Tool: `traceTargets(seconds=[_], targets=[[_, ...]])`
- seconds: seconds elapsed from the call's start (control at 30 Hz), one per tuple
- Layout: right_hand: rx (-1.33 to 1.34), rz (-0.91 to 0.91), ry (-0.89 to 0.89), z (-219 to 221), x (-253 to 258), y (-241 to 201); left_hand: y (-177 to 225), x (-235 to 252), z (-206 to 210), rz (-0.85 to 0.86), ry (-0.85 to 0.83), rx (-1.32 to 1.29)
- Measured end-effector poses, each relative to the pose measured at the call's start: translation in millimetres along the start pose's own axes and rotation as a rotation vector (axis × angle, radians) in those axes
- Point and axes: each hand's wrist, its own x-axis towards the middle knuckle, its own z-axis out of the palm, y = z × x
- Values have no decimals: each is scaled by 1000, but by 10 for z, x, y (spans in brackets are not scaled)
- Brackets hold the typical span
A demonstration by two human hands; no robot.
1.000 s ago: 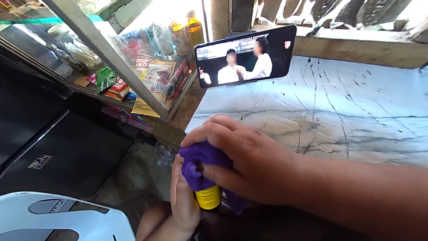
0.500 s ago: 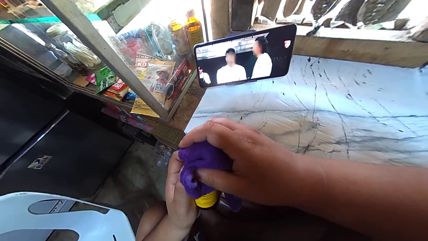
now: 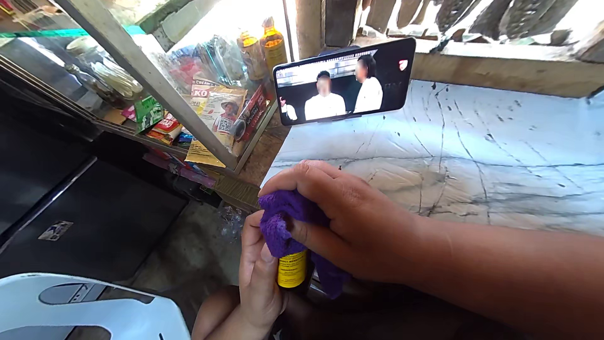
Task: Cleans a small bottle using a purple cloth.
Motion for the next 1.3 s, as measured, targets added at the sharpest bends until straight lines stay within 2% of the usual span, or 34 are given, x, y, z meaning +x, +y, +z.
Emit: traceTargets(seconds=[0.1,0.23,0.4,0.5,0.63,0.93,1.3], targets=[[-8,-12,-17,4,-3,6,35,1,24,-44,48,-67],[-28,-42,-66,24,-13,-11,69,-4,4,-122,51,-347],[-112,-78,-156,58,-58,-36,51,4,-65,-102,26,-467],[-108,-91,-162,56,-64,-43,29,11,-117,-102,-8,-424],[-104,-78,-146,32,-51,-70,60,20,-33,-82,51,-228],[-24,-36,-75,10,-24,-62,46,-42,0,-130,39,-268],[-10,-7,-80,-3,-15,-48,31,-22,13,-143,7,-305]])
